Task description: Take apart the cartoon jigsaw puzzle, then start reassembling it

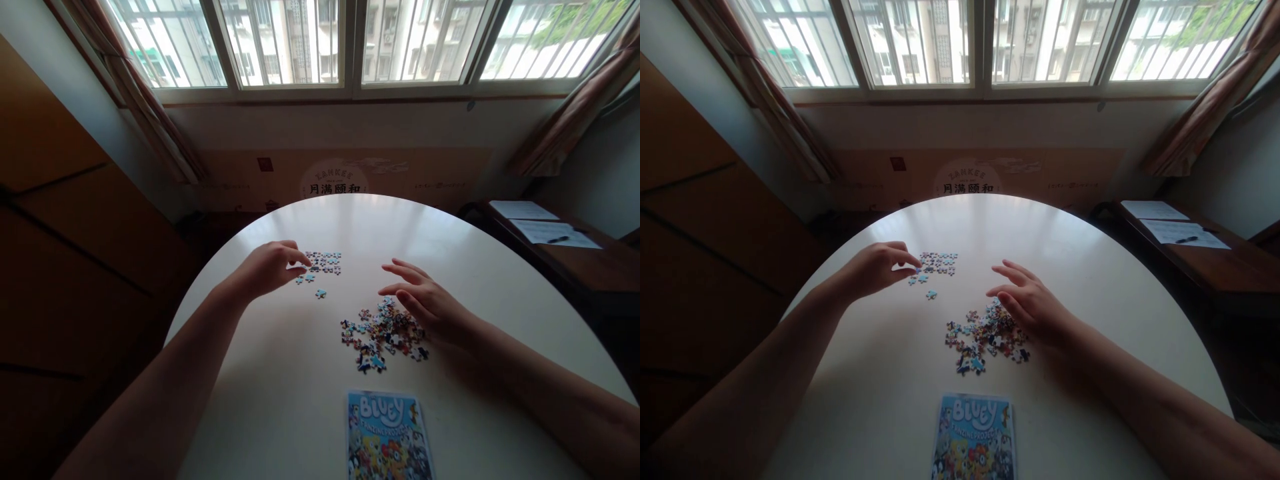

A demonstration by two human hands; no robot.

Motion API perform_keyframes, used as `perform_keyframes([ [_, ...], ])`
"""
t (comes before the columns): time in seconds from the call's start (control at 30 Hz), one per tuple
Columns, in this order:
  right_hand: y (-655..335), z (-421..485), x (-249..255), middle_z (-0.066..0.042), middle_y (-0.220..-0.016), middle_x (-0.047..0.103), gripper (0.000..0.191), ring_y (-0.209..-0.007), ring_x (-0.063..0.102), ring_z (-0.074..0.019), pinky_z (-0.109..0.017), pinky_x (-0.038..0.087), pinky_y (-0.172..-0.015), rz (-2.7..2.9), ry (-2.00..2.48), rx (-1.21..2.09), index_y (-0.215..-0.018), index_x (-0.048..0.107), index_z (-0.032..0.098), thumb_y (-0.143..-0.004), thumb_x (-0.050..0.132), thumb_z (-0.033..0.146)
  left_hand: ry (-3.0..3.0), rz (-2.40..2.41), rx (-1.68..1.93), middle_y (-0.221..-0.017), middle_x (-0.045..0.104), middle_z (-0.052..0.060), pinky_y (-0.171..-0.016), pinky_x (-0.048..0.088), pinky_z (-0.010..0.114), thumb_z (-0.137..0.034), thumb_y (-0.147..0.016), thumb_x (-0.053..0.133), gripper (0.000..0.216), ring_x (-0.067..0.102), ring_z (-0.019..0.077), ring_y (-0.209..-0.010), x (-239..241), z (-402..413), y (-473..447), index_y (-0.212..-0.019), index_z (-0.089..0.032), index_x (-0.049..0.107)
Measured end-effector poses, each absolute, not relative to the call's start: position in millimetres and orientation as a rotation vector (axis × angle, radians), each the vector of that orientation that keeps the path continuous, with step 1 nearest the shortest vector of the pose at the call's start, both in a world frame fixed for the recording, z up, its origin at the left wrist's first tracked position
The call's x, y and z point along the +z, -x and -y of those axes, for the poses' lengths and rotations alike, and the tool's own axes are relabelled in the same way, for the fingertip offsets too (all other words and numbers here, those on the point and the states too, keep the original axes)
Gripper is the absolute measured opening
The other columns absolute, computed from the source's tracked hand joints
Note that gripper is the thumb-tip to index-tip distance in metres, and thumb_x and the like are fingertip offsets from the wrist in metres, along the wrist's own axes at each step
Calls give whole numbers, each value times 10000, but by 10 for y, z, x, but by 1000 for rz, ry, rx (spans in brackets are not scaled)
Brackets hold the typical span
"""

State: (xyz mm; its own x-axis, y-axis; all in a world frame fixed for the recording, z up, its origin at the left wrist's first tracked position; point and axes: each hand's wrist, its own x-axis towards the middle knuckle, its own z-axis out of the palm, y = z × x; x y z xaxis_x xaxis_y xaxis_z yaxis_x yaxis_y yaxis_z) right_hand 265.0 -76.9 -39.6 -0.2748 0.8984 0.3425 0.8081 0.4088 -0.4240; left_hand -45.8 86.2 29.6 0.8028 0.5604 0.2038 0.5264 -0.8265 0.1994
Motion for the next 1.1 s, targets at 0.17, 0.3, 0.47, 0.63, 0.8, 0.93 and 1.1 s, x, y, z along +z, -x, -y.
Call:
perform_keyframes([
  [0.17, -2664, 759, -416, 7, -1492, 445, 430, -1472, 272, -276, -578, 370, -1139, 2132, 1425, 218, -1166, 674, 325, -1044, 293, 482, -2864, -797, 323, -899, 684, 13, -629, 426, 257, -282, -840, 695, 167, 603, 132, -671, 327, -833, 472, -980, -283, 785],
  [0.3, -2657, 758, -422, -1, -1482, 457, 417, -1467, 283, -282, -584, 376, -1134, 2129, 1418, 214, -1157, 677, 318, -1044, 306, 472, -2896, -820, 160, -989, 701, 15, -657, 438, 260, -239, -833, 702, 219, 636, 151, -728, 242, -812, 410, -1031, -296, 775],
  [0.47, -2660, 754, -432, 3, -1485, 453, 380, -1468, 283, -278, -576, 381, -1135, 2128, 1413, 217, -1150, 677, 321, -1042, 336, 450, -2923, -950, 141, -1036, 704, 45, -678, 470, 267, -231, -838, 689, 224, 655, 177, -772, 169, -834, 361, -1045, -254, 770],
  [0.63, -2652, 754, -428, -1, -1486, 453, 362, -1468, 285, -277, -577, 389, -1128, 2139, 1399, 229, -1148, 683, 315, -1039, 361, 441, -2933, -993, 111, -1044, 703, 47, -723, 491, 281, -243, -848, 676, 180, 662, 184, -800, 114, -831, 311, -995, -243, 780],
  [0.8, -2637, 756, -407, -10, -1487, 454, 363, -1466, 291, -276, -573, 391, -1126, 2146, 1398, 242, -1147, 685, 306, -1038, 367, 441, -2922, -1058, 99, -1035, 708, 41, -732, 492, 283, -251, -864, 634, 181, 662, 192, -817, 83, -813, 271, -968, -257, 783],
  [0.93, -2634, 755, -399, -12, -1482, 461, 357, -1466, 293, -277, -570, 390, -1129, 2148, 1401, 249, -1143, 686, 305, -1035, 377, 447, -2921, -1109, 87, -1054, 704, 41, -727, 487, 281, -265, -861, 633, 171, 661, 198, -832, 84, -797, 253, -949, -254, 780],
  [1.1, -2636, 750, -416, -11, -1472, 472, 344, -1461, 303, -280, -572, 394, -1122, 2146, 1383, 252, -1131, 689, 311, -1031, 392, 453, -2911, -1103, 99, -1043, 704, 39, -715, 485, 273, -279, -866, 628, 172, 657, 196, -839, 62, -805, 249, -954, -256, 775],
])
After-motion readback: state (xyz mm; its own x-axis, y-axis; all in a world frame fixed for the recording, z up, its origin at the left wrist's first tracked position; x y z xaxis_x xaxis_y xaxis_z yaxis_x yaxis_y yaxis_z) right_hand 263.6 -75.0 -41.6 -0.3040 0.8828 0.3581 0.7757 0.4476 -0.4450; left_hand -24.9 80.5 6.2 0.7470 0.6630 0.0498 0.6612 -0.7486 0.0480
